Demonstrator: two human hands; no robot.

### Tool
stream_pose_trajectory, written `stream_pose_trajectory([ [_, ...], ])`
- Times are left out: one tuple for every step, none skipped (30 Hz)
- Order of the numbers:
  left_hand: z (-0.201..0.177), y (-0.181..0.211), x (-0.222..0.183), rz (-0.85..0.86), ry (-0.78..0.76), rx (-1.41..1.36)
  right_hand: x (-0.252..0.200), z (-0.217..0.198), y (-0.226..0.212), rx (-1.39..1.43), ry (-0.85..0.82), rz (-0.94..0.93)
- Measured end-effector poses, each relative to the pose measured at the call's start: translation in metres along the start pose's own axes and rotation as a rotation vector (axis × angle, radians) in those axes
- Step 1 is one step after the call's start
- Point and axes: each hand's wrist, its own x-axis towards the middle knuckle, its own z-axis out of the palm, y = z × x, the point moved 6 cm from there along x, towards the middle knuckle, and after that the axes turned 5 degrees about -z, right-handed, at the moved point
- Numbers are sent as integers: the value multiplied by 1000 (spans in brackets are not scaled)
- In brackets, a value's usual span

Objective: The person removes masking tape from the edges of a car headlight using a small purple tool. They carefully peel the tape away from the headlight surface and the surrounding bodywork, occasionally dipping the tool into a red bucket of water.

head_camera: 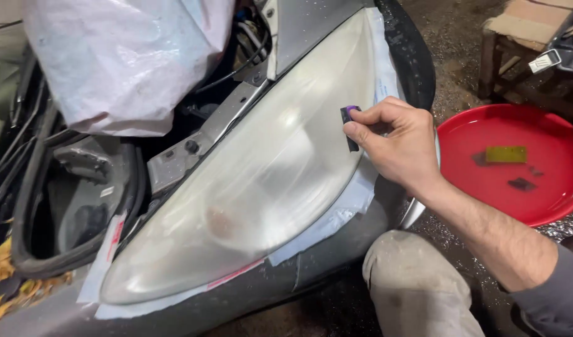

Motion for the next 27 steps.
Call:
stream_pose_trajectory([
  [-7, 38, -9, 10, 1, 16, -10, 1, -4, 43, 38, 29],
  [-23, 65, -11, 30, -15, 53, -18, 3, -18, 49, 61, 22],
  [-34, 95, -10, 51, -32, 89, -24, 6, -32, 21, 51, -19],
  [-38, 126, -9, 69, -53, 126, -32, 8, -45, -10, 43, -55],
  [-54, 172, 6, 70, -58, 150, -24, 2, -42, -6, 67, -58],
  [-82, 233, 8, 278, 390, 540, -26, 2, -34, 49, 20, 58],
  [-96, 295, 4, 500, 829, 931, -28, 5, -25, 104, -28, 174],
  [-102, 303, 29, 496, 824, 934, -28, 0, -25, 109, -27, 179],
  [-108, 311, 57, 403, 882, 1167, -28, 2, -21, 142, -124, 236],
  [-114, 319, 88, 302, 942, 1391, -26, 1, -15, 170, -229, 287],
  [-124, 314, 107, 297, 945, 1386, -19, -2, -17, 168, -237, 287],
  [-124, 313, 124, 411, 1038, 1473, -16, -4, -19, 200, -305, 255],
  [-122, 310, 142, 528, 1131, 1558, -12, -7, -18, 233, -374, 226],
  [-121, 312, 138, 533, 1116, 1521, -11, -13, -14, 208, -382, 255],
  [-118, 313, 139, 527, 1096, 1588, -10, -14, -15, 341, -477, 205],
  [-114, 316, 143, 538, 1047, 1655, -13, -20, -14, 481, -547, 176],
  [-108, 317, 147, 560, 1003, 1617, -28, -45, 19, 461, -533, 230],
  [-109, 317, 148, 594, 975, 1630, -37, -65, 46, 526, -456, 243],
  [-114, 316, 146, 630, 948, 1641, -48, -83, 71, 587, -376, 254],
  [-112, 327, 147, 624, 960, 1624, -54, -106, 138, 574, -391, 256],
  [-111, 335, 149, 583, 932, 1665, -73, -135, 219, 206, -350, 513],
  [-110, 341, 146, 526, 883, 1714, -110, -161, 291, -158, -307, 761],
  [-104, 337, 149, 505, 877, 1704, -155, -188, 381, -158, -328, 770],
  [-105, 337, 149, 505, 886, 1620, -186, -205, 463, -390, -477, 758],
  [-110, 338, 146, 504, 896, 1537, -202, -211, 536, -621, -625, 733],
  [-109, 342, 141, 471, 935, 1578, -231, -214, 529, -593, -627, 677],
  [-111, 347, 130, 537, 925, 1399, -266, -231, 531, -753, -739, 841],
])
